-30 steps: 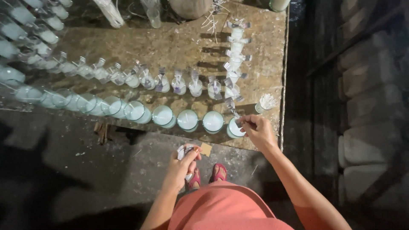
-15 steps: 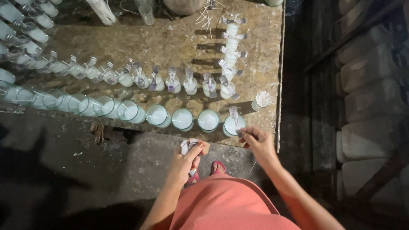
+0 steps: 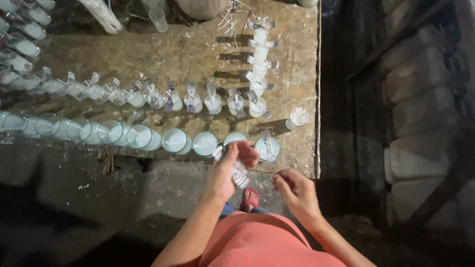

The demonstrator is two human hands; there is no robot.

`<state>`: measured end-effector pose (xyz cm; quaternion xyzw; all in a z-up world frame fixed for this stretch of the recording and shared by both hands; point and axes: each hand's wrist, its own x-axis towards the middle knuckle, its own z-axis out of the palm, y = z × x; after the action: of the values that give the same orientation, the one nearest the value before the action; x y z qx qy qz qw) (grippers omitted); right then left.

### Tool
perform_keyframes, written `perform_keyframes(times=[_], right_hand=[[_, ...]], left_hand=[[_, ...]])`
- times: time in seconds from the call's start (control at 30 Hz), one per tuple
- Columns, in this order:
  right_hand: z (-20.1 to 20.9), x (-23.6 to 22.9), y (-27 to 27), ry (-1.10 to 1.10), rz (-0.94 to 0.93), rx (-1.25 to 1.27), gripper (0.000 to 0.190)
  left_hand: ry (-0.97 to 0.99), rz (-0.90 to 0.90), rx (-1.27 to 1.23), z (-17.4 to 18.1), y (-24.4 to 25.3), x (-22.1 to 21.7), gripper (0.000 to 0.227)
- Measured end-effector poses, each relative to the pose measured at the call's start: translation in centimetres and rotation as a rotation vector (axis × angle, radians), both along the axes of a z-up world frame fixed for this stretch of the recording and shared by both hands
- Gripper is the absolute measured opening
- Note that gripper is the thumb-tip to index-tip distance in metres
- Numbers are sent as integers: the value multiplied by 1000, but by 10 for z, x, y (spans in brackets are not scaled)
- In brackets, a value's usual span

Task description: Placing metal wick sustainers into glass jars filled with wax to prepare candles.

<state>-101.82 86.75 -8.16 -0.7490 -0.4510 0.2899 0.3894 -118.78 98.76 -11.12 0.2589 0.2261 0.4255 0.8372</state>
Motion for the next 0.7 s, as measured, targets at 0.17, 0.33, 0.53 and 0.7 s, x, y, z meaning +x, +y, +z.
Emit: perform_keyframes(times=[0.17,0.33,0.53,0.7], right_hand=[[28,-65,35,750,119,79,27],[-8,-115,54,773,-212,64,20],[-21,-129,67,478,-536,142,16],[8,-116,81,132,-556,82,11]], left_hand=[[-56,-216,90,13,21,-11,42],[39,-359,44,18,52,-55,66],[177,-394,22,4,83,-100,80],[195,-452,-41,22,100,-136,77]])
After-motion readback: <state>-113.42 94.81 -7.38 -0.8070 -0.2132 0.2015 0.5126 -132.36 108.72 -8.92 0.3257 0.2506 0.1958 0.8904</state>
